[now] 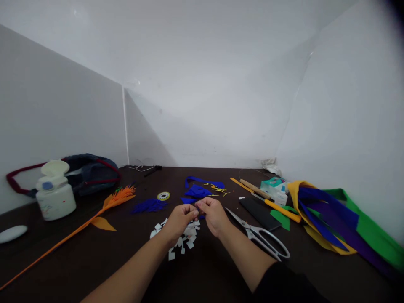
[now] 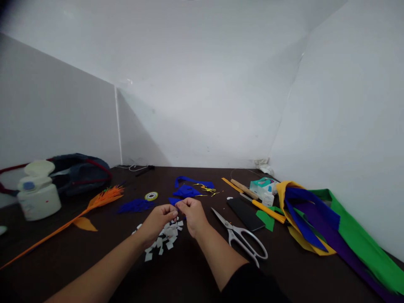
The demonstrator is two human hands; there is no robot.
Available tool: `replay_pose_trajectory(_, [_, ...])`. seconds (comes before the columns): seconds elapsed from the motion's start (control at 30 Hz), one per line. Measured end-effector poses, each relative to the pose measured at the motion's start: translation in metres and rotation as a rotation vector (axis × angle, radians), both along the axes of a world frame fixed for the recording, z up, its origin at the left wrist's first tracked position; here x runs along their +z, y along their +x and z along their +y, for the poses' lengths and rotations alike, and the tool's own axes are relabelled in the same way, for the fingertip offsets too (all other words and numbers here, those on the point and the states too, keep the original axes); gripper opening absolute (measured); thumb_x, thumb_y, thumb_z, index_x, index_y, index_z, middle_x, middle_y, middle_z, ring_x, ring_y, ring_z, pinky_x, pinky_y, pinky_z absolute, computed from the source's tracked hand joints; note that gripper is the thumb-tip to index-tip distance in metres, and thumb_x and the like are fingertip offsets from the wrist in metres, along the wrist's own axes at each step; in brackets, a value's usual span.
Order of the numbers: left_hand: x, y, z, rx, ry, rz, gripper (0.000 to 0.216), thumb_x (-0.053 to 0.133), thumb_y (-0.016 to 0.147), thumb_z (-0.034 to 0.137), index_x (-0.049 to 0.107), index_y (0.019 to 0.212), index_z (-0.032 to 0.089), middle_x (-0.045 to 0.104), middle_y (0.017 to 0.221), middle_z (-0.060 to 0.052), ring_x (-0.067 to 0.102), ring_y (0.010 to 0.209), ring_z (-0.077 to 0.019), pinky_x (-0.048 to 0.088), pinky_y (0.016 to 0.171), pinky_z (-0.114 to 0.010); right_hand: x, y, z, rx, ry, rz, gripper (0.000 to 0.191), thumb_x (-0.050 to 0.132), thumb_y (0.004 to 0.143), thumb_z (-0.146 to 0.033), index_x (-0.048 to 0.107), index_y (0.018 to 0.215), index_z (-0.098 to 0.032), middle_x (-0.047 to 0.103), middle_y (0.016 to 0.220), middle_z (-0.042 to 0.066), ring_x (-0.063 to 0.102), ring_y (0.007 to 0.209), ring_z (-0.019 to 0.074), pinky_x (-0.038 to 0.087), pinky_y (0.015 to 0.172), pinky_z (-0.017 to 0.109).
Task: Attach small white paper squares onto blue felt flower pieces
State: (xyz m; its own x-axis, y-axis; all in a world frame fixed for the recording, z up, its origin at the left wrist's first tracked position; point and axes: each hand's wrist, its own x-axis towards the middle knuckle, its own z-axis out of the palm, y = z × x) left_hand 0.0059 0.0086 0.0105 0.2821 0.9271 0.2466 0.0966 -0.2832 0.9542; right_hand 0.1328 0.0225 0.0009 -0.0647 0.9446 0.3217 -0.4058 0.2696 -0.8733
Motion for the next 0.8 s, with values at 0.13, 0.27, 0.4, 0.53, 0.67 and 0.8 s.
replay_pose_trajectory(0.13, [-0.001,0.000,0.001,-0.014,0.004,0.012,0.022,0.055,0.068,0.033,0.052,0.059,0.014,0.053,0.057,0.002,0.042,0.055,-0.0102,0.031,0.056,-0.022,0.003,-0.002,-0.002,-0.027,0.009,0.010,0.024,0.066,0.058,-0.023,0.045,0.050,-0.016,0.043,0.046,-0.006,0.038,0.046,0.0073,0.031,0.047,0.022])
replay_pose_trajectory(0.27, [-0.001,0.001,0.000,-0.013,0.005,0.023,0.021,0.054,0.068,0.033,0.053,0.060,0.013,0.052,0.057,0.002,0.041,0.055,-0.0101,0.031,0.056,-0.022,0.004,-0.005,-0.003,0.000,-0.018,0.035,0.030,0.066,0.059,-0.026,0.038,0.051,-0.018,0.040,0.044,-0.008,0.036,0.041,0.0072,0.029,0.042,0.021])
replay_pose_trajectory(0.4, [0.002,0.002,-0.003,-0.011,0.028,0.031,0.022,0.053,0.069,0.033,0.052,0.058,0.014,0.052,0.056,0.002,0.042,0.056,-0.0108,0.032,0.057,-0.022,0.001,-0.006,-0.001,-0.012,-0.049,0.041,0.033,0.068,0.058,-0.030,0.038,0.052,-0.018,0.040,0.043,-0.008,0.037,0.040,0.0075,0.029,0.039,0.021])
replay_pose_trajectory(0.53, [0.002,0.001,-0.003,-0.002,0.006,0.043,0.023,0.051,0.069,0.035,0.053,0.059,0.014,0.053,0.059,0.001,0.044,0.057,-0.0120,0.033,0.059,-0.023,0.003,0.001,-0.001,0.066,-0.084,0.103,0.028,0.062,0.065,-0.040,0.054,0.064,-0.014,0.048,0.053,-0.003,0.041,0.046,0.0073,0.034,0.045,0.021])
replay_pose_trajectory(0.67, [0.000,0.000,-0.001,-0.014,-0.011,-0.007,0.024,0.051,0.070,0.035,0.053,0.059,0.014,0.055,0.060,0.000,0.045,0.060,-0.0126,0.034,0.062,-0.023,0.008,0.006,-0.006,0.203,-0.113,0.107,0.035,0.059,0.066,-0.045,0.063,0.081,-0.013,0.054,0.065,0.002,0.046,0.052,0.0099,0.039,0.048,0.024])
replay_pose_trajectory(0.8, [0.000,0.000,-0.001,-0.048,-0.033,-0.043,0.023,0.053,0.069,0.033,0.052,0.057,0.014,0.054,0.058,0.001,0.045,0.059,-0.0119,0.033,0.062,-0.023,0.008,0.004,-0.008,0.159,-0.040,0.033,0.023,0.065,0.063,-0.033,0.064,0.075,-0.014,0.055,0.060,0.000,0.044,0.050,0.0092,0.038,0.047,0.024])
